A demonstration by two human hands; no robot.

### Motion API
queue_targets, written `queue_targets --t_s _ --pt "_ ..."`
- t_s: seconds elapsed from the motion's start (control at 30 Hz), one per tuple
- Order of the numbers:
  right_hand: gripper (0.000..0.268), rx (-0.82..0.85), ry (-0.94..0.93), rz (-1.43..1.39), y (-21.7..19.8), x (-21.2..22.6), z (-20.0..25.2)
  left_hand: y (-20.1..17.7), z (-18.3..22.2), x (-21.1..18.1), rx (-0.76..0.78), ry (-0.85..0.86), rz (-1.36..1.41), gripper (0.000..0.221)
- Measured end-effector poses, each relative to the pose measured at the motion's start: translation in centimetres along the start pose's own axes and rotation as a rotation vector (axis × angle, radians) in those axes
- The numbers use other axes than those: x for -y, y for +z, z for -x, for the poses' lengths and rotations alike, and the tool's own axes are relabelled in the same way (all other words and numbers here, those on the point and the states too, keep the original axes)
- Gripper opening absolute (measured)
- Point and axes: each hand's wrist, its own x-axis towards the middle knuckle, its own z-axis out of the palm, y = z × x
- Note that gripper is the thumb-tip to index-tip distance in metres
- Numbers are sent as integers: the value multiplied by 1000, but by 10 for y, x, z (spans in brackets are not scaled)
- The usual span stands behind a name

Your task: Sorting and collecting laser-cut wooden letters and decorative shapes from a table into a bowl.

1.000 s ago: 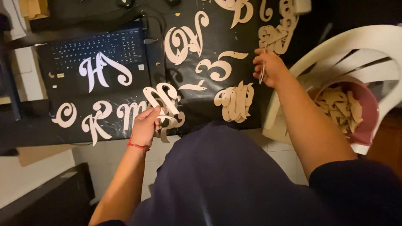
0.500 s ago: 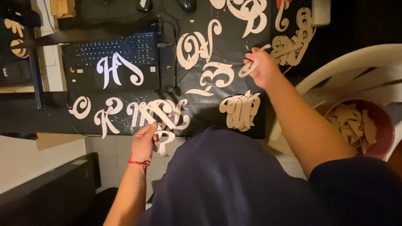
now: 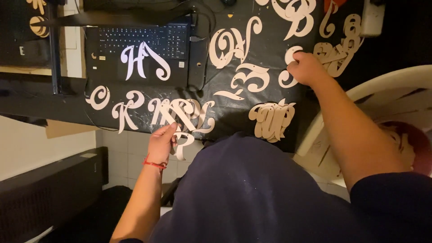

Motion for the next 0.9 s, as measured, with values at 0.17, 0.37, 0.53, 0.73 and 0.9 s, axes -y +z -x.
queue_targets --t_s 0.17,0.37,0.53,0.73,0.9 --pt "34 -141 -66 312 -16 45 14 -15 1 4 -39 -10 23 20" --pt "46 107 -230 338 10 168 11 -30 18 -20 -24 -182 -90 29" --pt "50 140 -526 482 77 171 -45 -40 21 -21 -67 -184 -114 27" --pt "33 -28 -589 682 94 149 -63 -45 19 -27 -88 -225 -192 25" --pt "8 -174 -552 280 71 144 -45 -41 9 -22 -16 -195 -204 24"
